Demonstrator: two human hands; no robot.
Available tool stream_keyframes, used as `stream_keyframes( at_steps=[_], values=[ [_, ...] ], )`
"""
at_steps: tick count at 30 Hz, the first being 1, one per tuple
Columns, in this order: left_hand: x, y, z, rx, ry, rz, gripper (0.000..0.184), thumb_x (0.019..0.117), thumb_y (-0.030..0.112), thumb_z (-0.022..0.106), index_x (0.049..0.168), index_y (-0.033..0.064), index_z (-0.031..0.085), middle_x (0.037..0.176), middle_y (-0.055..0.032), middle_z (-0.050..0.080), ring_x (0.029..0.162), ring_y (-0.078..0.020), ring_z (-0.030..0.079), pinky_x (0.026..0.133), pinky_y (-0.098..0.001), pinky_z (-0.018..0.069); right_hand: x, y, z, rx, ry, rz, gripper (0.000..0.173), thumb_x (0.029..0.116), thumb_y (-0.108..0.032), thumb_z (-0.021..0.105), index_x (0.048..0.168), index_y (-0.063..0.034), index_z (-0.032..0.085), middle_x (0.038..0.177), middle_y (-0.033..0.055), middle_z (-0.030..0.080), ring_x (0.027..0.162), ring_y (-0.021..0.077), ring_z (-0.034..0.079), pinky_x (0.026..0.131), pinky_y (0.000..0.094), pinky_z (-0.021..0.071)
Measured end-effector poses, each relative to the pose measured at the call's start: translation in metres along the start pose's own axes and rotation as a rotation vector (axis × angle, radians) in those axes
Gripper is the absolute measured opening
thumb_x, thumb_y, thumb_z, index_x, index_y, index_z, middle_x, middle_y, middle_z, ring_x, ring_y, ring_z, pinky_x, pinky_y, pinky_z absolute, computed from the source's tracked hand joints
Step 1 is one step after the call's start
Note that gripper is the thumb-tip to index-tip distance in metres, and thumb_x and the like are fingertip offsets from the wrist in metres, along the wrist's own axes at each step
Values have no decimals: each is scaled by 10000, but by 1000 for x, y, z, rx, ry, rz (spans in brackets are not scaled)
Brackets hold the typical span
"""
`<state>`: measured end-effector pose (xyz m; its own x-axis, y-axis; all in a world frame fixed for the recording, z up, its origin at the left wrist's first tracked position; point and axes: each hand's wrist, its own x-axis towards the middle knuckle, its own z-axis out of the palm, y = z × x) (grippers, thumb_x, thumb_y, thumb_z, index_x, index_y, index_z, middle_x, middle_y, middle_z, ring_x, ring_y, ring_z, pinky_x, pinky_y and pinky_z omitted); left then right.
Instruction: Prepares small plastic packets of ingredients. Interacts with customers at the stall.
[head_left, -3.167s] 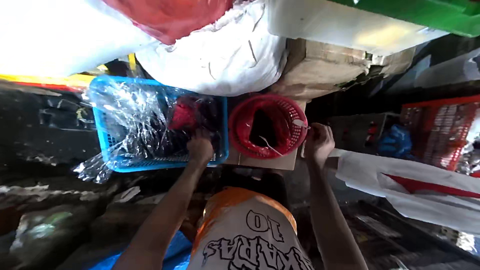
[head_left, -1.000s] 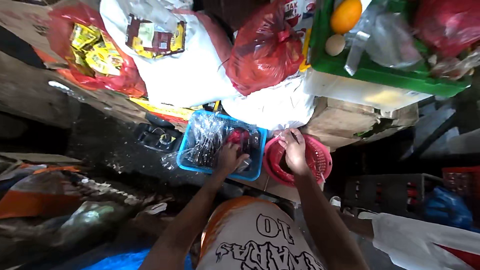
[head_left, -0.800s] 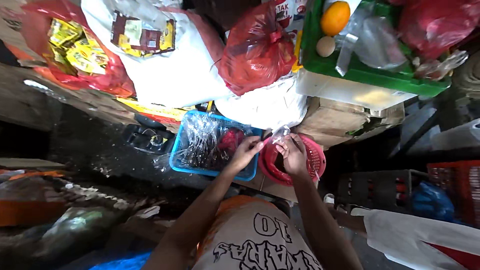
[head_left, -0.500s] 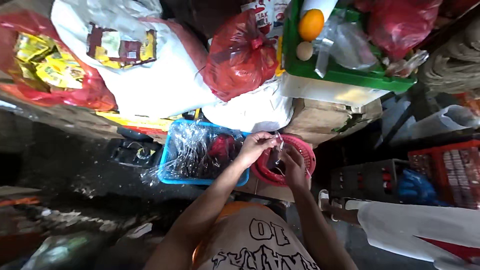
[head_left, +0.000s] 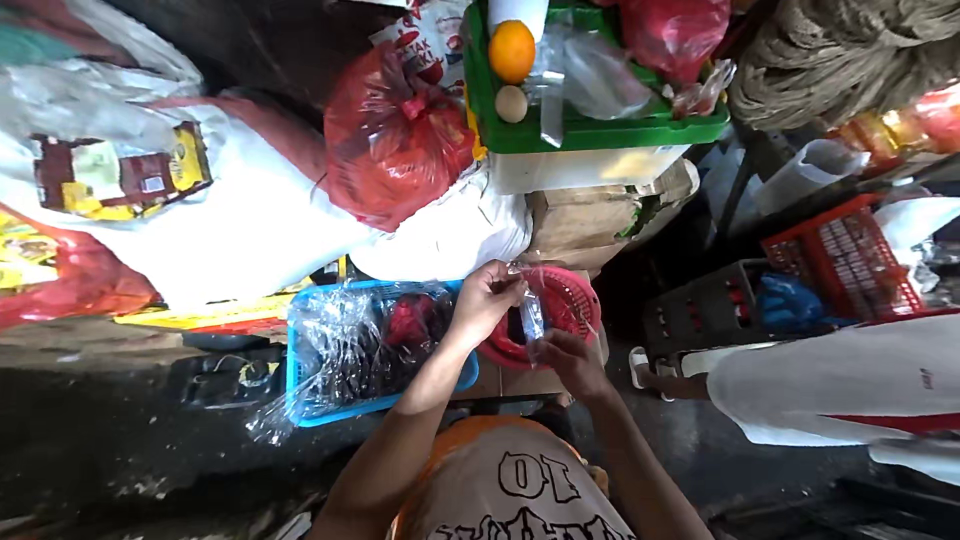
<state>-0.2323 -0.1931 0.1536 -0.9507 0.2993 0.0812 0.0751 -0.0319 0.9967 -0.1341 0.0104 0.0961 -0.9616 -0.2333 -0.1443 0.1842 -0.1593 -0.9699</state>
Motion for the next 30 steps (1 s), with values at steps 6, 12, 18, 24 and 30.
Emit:
stream_keyframes(
  at_steps=[6,12,18,24,30],
  values=[
    [1,-8,-6,51,70,-15,247,979,190,699,1185,54,679,1034,-86,741,838,-231,728,739,-413,643,-35,19,-3,202,203,52,223,1013,-99,555,1180,20,643,1036,131,720,912,212,695,834,413,597],
    [-16,-39,5,-90,-71,79,137,1002,61,555,1114,29,627,950,-50,730,792,-168,706,713,-343,621,-67,16,-15,483,619,57,229,1007,-135,635,1193,-9,682,1036,116,727,882,191,696,788,376,599],
    [-43,-66,8,-134,-58,-250,87,1021,67,515,1077,93,576,935,1,731,808,-119,710,734,-299,614,-85,25,-24,351,828,26,159,955,-92,712,1062,25,722,911,116,748,769,167,704,715,333,601],
    [-41,-66,-8,-129,17,-397,71,1043,111,531,1060,106,600,946,-44,750,699,-94,685,527,-220,537,-74,21,-22,124,754,-50,143,977,-105,677,979,30,724,830,95,754,727,154,722,724,343,619],
    [-40,-55,-8,-135,101,-427,65,1040,107,549,1062,78,603,932,-66,745,660,-92,675,498,-214,527,-59,9,-28,42,715,-28,239,1005,-211,661,929,10,711,775,88,743,682,170,725,702,363,628]
  ],
)
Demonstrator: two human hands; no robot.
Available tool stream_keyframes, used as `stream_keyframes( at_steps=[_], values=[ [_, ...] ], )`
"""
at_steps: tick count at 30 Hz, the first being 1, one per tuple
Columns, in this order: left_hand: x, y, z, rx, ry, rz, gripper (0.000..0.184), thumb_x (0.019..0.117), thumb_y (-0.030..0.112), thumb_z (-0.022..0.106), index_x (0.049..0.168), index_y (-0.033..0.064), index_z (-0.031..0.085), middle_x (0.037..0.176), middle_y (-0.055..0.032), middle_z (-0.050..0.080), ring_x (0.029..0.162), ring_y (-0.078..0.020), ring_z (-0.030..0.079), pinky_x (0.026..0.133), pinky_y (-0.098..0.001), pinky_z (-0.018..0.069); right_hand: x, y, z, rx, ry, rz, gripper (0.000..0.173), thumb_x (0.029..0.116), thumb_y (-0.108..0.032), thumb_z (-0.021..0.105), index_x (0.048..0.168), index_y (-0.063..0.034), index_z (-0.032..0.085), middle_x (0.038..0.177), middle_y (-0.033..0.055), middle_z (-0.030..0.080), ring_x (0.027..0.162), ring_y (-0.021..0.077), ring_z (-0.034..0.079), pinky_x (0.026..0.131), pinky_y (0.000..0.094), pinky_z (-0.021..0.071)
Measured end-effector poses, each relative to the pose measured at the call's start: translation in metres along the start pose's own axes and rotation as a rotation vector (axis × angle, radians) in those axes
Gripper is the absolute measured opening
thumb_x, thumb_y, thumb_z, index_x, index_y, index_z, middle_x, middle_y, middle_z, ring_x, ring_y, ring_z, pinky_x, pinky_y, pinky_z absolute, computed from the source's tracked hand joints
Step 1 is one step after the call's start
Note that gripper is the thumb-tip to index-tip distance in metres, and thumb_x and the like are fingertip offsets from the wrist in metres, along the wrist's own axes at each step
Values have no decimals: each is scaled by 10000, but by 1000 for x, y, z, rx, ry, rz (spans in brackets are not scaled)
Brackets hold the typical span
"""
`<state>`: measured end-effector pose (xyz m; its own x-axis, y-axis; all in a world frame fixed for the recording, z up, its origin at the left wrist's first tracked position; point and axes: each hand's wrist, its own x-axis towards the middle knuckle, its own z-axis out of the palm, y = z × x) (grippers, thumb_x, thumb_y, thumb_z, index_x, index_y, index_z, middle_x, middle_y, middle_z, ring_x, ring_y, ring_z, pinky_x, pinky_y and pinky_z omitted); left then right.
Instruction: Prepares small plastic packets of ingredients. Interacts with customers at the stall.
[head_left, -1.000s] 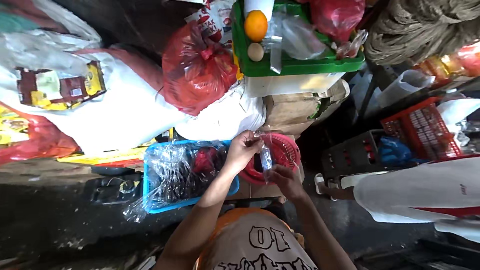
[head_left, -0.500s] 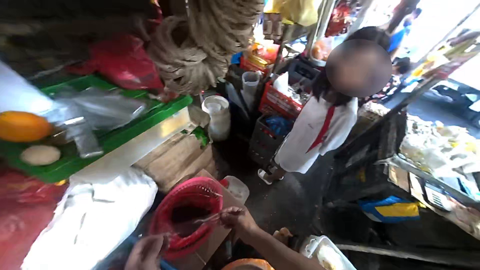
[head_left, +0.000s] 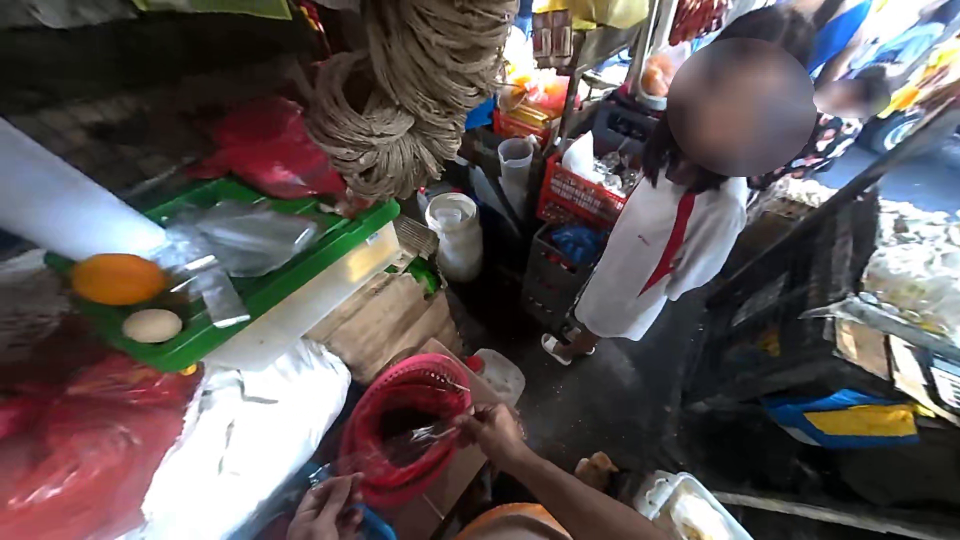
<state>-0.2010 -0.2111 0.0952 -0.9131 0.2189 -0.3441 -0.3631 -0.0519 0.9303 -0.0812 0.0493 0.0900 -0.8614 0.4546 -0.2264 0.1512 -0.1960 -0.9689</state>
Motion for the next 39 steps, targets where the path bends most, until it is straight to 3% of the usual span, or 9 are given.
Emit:
stream_keyframes(
  at_steps=[7,12,15,17,20,23,28,34,39],
  values=[
    [-11,-9,1,-51,14,-23,61,1042,99,545,1048,82,604,915,-55,744,665,-101,686,540,-238,569,12,-11,2,-220,-45,8,401,1041,-403,580,931,-37,701,769,62,710,645,170,688,669,392,610],
    [-13,-10,-18,-68,33,-6,182,1068,184,498,1203,80,561,996,-65,740,774,-155,719,643,-318,608,13,-16,7,-203,-157,-118,247,1043,-197,579,1016,10,711,863,77,741,764,146,719,773,359,620],
    [-11,1,-43,-33,43,155,378,1083,226,438,1416,46,443,1202,-73,669,959,-180,702,806,-390,607,8,-27,11,-394,-197,-100,335,1030,-362,603,983,-53,723,815,48,731,706,148,706,725,390,616],
    [-11,17,-45,73,135,376,383,1048,124,507,1390,-26,424,1187,-65,636,952,-118,671,796,-326,595,3,-39,18,-553,-251,-82,440,1025,-474,575,968,-64,723,808,69,719,725,197,702,746,465,598],
    [-15,38,-28,302,-81,685,456,983,106,621,1365,-68,443,1275,-87,617,1123,-128,630,974,-331,550,-9,-48,33,-676,-392,-144,332,1030,-398,587,1053,-108,748,920,67,750,865,226,723,841,529,581],
    [-23,45,13,526,-424,643,496,994,245,654,1395,-20,531,1341,-138,640,1226,-223,628,1039,-426,542,-15,-49,48,-748,-449,-224,283,1015,-381,612,1065,-136,745,957,68,750,928,251,718,858,551,566],
    [-34,14,50,610,-564,478,340,1087,250,446,1194,39,691,1020,-10,743,921,-63,704,864,-280,599,-18,-46,33,-705,-360,-214,324,1022,-388,576,990,-110,740,859,68,734,840,242,715,800,546,566],
    [-32,1,44,559,-527,418,139,967,114,666,1089,62,705,966,-13,744,824,-103,712,741,-288,622,-17,-25,23,-466,-334,-191,371,1019,-438,607,1030,-91,738,870,34,747,800,156,721,802,449,605],
    [-24,4,38,544,-460,384,121,951,138,697,1056,83,717,886,-7,732,684,-103,677,606,-280,596,-15,-26,33,-310,-366,-174,199,986,-211,690,1110,-60,724,990,38,756,889,121,724,862,362,617]
  ],
)
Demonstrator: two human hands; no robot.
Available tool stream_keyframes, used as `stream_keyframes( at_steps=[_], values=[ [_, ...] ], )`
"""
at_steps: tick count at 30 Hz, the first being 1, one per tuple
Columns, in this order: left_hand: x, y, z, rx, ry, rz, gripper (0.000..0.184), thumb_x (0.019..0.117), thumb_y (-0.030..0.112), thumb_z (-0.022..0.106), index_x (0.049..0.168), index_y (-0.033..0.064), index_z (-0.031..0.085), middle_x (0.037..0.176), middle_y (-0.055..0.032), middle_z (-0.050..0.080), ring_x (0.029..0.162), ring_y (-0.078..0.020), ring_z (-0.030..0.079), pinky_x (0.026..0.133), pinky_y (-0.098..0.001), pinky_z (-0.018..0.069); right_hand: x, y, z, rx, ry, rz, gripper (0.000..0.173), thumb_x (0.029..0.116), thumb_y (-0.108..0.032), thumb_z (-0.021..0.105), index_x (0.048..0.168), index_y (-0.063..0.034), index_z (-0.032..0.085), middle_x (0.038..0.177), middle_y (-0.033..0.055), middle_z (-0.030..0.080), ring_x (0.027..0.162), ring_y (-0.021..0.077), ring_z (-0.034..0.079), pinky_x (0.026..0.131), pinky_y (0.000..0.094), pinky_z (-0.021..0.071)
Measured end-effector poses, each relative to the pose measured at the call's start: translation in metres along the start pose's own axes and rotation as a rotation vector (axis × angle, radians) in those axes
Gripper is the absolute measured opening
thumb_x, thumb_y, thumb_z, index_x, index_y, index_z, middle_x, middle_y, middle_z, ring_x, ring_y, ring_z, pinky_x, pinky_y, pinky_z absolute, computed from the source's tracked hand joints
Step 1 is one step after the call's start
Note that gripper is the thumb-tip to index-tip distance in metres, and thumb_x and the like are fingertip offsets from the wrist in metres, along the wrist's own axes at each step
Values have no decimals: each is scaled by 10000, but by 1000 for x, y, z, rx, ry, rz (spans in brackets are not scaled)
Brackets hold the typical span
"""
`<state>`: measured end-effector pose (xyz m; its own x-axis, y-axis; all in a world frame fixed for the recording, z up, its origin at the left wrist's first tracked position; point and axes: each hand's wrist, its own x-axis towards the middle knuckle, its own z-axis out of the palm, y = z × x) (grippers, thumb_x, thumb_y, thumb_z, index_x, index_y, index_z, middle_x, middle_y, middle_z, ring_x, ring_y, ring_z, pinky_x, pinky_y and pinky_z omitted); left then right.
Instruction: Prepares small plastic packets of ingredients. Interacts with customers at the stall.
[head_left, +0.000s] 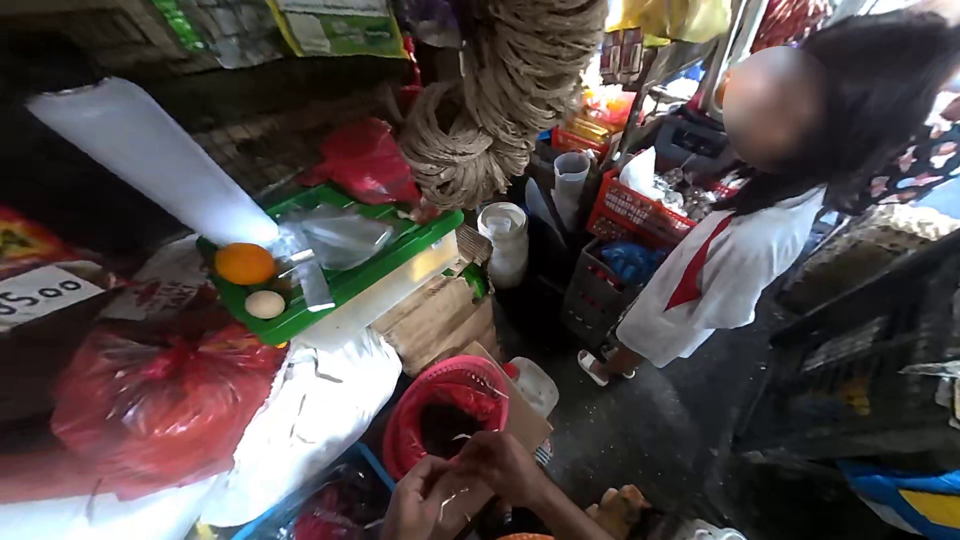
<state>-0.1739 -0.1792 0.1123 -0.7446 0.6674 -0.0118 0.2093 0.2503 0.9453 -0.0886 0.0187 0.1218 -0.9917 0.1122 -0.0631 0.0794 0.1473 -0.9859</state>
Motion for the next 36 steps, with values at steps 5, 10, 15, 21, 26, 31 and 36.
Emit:
stream_keyframes(
  at_steps=[5,10,15,21,26,31,36],
  values=[
    [-4,-16,2,-22,-1,-90,140,927,170,745,1042,92,724,919,7,740,828,-89,706,777,-303,617,9,2,2,-191,-25,181,241,1012,-319,619,1062,-123,751,902,7,764,800,137,737,812,425,630],
    [-15,-35,-2,-43,24,-131,124,985,137,628,1017,88,737,847,12,732,748,-73,686,707,-278,595,23,2,9,-270,-128,131,220,1019,-272,602,1096,-131,752,983,14,760,910,133,725,887,434,603],
    [-24,-35,-11,-7,87,-131,211,1034,168,554,987,93,745,778,18,702,653,-72,642,628,-267,562,38,-5,11,-334,-191,193,270,1009,-378,615,1055,-160,766,952,-4,770,873,142,738,853,469,610],
    [-31,-46,-11,94,123,-101,142,976,166,619,1051,119,729,903,37,734,796,-48,690,750,-285,605,38,2,24,-307,-171,118,186,998,-276,642,1101,-183,766,1019,-19,766,950,111,722,902,435,597],
    [-27,-41,0,34,126,-143,167,1021,148,566,1042,75,714,881,5,708,777,-58,660,734,-267,569,36,4,17,-312,-118,187,216,1008,-305,621,1073,-158,764,975,6,768,892,140,735,866,460,608],
    [-24,-41,5,-80,94,-129,121,964,122,665,1059,64,713,922,-5,733,823,-81,694,772,-274,600,34,4,3,-316,-145,197,238,1024,-312,599,1102,-150,755,1010,21,754,940,156,718,893,466,587],
    [-24,-50,2,-36,94,-134,136,993,100,605,1043,82,730,914,8,739,828,-75,696,780,-275,598,34,10,4,-252,-138,171,231,1010,-310,631,1083,-130,755,972,13,759,878,128,729,871,415,614]
  ],
)
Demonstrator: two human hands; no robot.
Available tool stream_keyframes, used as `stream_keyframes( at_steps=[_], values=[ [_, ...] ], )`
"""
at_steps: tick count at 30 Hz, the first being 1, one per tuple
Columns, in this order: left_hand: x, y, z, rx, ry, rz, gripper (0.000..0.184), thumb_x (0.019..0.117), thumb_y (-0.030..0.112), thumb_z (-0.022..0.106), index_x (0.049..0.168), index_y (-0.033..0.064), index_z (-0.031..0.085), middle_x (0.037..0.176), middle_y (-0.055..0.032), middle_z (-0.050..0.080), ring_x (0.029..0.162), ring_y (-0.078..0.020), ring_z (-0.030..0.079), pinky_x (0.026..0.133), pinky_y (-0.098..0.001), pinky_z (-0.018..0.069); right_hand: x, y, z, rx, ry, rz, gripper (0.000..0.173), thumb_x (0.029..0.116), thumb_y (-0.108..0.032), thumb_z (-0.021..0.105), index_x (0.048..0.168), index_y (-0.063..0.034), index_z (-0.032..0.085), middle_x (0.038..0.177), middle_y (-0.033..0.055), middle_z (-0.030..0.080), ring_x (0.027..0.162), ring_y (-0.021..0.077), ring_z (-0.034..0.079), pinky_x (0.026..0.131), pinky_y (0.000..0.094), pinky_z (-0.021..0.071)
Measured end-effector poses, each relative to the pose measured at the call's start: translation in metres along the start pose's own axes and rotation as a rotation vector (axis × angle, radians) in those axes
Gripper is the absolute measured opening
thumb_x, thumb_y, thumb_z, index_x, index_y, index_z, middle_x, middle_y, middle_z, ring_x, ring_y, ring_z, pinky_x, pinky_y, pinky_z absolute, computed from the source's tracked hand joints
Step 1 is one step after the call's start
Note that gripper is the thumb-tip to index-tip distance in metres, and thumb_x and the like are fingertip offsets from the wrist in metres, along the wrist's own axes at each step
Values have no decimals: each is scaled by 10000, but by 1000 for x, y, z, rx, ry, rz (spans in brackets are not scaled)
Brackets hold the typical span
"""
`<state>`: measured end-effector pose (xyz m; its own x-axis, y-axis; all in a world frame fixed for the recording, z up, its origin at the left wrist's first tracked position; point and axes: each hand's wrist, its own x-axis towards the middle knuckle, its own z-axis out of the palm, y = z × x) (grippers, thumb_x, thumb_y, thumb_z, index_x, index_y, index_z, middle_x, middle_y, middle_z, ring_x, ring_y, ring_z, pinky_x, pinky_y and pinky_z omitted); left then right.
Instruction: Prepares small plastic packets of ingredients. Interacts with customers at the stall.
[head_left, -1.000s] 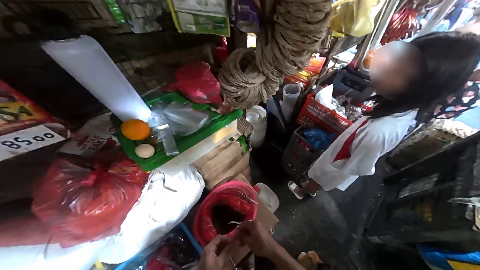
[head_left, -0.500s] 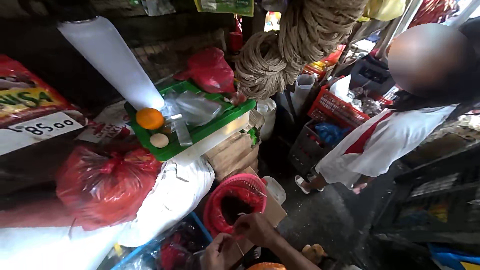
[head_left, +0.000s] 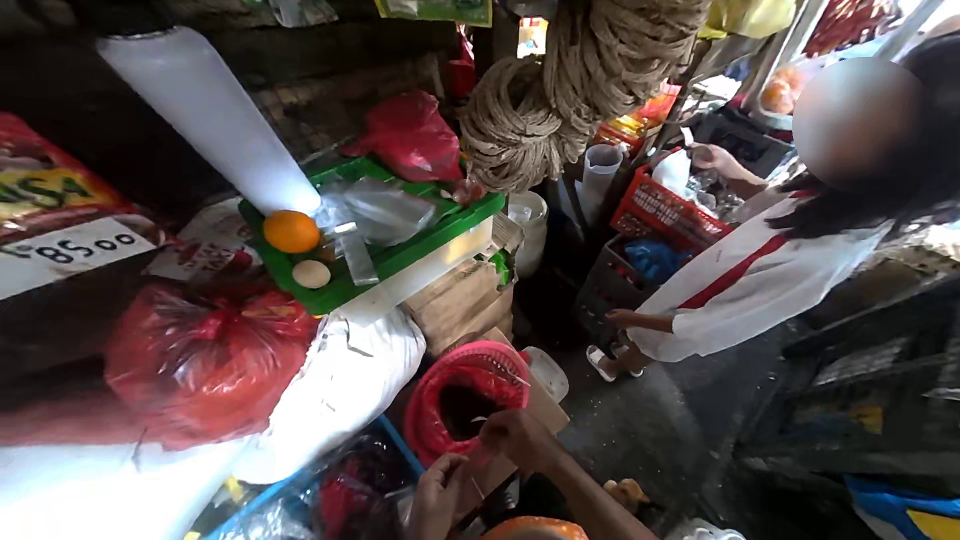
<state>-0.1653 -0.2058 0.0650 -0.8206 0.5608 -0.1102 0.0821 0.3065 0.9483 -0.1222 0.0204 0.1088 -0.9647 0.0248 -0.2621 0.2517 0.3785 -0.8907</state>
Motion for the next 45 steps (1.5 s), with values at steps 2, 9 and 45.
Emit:
stream_keyframes(
  at_steps=[2,9,45],
  values=[
    [4,-2,-2,49,0,21,166,1018,150,582,1050,100,737,921,15,736,824,-74,690,776,-283,595,3,-3,-4,28,3,-2,240,1018,-286,618,1089,-102,754,952,25,762,839,123,732,843,385,623],
    [0,5,-50,82,121,-116,269,1062,269,547,1084,78,735,850,0,703,692,-91,645,648,-277,566,22,28,-15,-197,292,135,237,1018,-313,621,1105,-127,740,1006,54,750,908,202,724,855,504,600],
    [110,-56,-3,384,316,-172,377,1059,354,518,1058,54,747,1082,-114,721,1027,-244,693,962,-468,549,61,56,26,377,349,175,209,946,-171,704,1102,-40,749,953,104,746,729,182,687,672,377,594]
  ],
)
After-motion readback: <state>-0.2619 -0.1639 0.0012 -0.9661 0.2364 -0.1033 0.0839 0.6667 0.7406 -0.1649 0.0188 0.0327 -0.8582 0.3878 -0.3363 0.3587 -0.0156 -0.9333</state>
